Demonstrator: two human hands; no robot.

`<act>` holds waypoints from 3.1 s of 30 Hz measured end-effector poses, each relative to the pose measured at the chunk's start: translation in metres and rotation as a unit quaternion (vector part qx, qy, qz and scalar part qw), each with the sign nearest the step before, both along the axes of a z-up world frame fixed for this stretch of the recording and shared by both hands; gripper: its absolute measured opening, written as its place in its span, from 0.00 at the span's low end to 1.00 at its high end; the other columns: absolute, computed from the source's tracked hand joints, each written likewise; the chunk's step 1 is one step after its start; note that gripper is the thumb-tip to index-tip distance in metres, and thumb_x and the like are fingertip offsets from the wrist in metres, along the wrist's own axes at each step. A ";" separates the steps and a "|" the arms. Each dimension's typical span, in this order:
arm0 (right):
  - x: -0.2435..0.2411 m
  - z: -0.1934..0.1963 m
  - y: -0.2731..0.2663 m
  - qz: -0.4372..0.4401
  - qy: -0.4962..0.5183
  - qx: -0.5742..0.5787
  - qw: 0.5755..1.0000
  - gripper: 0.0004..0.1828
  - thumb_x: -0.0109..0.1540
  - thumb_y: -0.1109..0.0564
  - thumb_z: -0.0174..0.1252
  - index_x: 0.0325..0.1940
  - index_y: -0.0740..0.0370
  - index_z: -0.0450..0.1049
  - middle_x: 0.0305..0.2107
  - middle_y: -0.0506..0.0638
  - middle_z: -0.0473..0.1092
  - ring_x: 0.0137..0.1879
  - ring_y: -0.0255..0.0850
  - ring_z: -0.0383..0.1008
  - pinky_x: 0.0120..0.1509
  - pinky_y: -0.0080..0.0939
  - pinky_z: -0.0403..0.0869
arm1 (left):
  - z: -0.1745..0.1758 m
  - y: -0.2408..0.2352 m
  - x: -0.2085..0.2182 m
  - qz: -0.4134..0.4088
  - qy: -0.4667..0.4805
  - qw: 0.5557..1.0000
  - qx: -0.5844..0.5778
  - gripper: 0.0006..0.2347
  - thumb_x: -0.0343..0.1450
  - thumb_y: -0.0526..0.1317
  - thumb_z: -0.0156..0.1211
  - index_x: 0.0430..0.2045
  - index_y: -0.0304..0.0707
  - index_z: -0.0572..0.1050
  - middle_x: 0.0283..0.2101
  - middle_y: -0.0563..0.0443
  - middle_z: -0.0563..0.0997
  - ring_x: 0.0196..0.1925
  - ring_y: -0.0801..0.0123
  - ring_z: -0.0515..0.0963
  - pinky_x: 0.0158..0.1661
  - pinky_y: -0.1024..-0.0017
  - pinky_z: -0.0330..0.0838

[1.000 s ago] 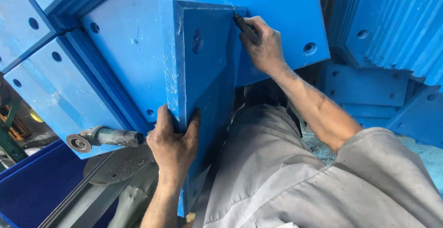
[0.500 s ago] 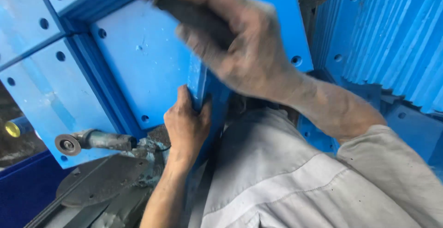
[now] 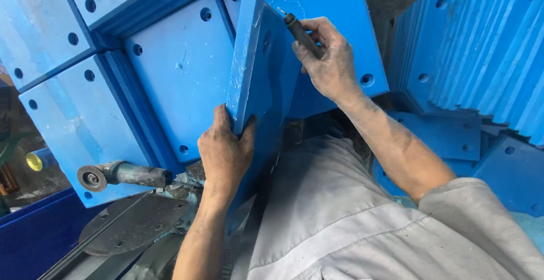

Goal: Grinding the edges and deburring holes of blue plastic plates on a factory floor.

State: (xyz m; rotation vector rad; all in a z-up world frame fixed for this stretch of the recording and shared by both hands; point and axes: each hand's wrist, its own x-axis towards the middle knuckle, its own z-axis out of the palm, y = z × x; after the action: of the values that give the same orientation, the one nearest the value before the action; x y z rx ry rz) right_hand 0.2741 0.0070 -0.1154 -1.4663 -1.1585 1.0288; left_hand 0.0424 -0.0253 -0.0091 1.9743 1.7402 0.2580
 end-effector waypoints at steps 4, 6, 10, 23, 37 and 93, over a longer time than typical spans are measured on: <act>-0.003 0.021 0.003 0.011 -0.012 -0.034 0.999 0.14 0.70 0.56 0.60 0.58 0.60 0.71 0.36 0.49 0.75 0.32 0.33 0.79 0.31 0.33 0.80 | -0.001 -0.005 0.003 -0.001 0.006 1.000 0.003 0.20 0.68 0.39 0.69 0.47 0.25 0.69 0.19 0.33 0.78 0.23 0.43 0.82 0.27 0.53 0.74; -0.003 0.023 0.002 0.017 -0.038 -0.056 0.998 0.13 0.69 0.55 0.61 0.57 0.59 0.71 0.36 0.49 0.75 0.32 0.34 0.80 0.31 0.34 0.80 | -0.001 -0.005 0.004 0.002 0.005 1.000 0.002 0.20 0.68 0.39 0.69 0.47 0.25 0.69 0.19 0.33 0.78 0.23 0.43 0.83 0.26 0.53 0.74; -0.004 0.020 -0.006 0.024 -0.114 0.024 0.993 0.15 0.70 0.55 0.63 0.59 0.59 0.72 0.39 0.52 0.77 0.43 0.36 0.82 0.40 0.34 0.82 | 0.001 -0.005 0.007 0.008 0.005 1.000 -0.014 0.20 0.67 0.39 0.69 0.47 0.25 0.68 0.20 0.33 0.79 0.24 0.42 0.83 0.26 0.52 0.75; -0.016 0.119 -0.013 0.033 -0.076 0.258 0.963 0.18 0.81 0.45 0.56 0.66 0.58 0.65 0.47 0.50 0.72 0.47 0.35 0.76 0.51 0.33 0.79 | -0.011 -0.013 0.012 -0.010 0.011 1.000 0.002 0.18 0.68 0.40 0.68 0.40 0.29 0.65 0.27 0.27 0.80 0.29 0.33 0.81 0.30 0.44 0.74; -0.013 0.049 0.035 0.022 -0.149 0.249 0.957 0.20 0.74 0.45 0.65 0.62 0.57 0.69 0.34 0.52 0.67 0.38 0.39 0.72 0.42 0.36 0.76 | -0.001 -0.011 -0.008 0.001 -0.017 1.000 -0.024 0.19 0.68 0.41 0.68 0.43 0.28 0.66 0.31 0.26 0.81 0.33 0.33 0.82 0.34 0.46 0.75; 0.044 -0.229 -0.056 -0.114 0.228 -0.260 0.931 0.17 0.71 0.46 0.50 0.59 0.57 0.69 0.31 0.49 0.72 0.28 0.33 0.72 0.30 0.35 0.73 | 0.100 0.053 0.043 0.031 -0.002 0.998 -0.057 0.12 0.78 0.37 0.67 0.47 0.29 0.71 0.38 0.47 0.79 0.37 0.76 0.77 0.37 0.76 0.71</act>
State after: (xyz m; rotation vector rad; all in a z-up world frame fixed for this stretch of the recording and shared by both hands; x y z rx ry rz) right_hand 0.3180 -0.0489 -0.3446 -1.5929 -0.3807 1.4819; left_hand 0.0855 0.0281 0.0906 1.8403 1.7762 0.1804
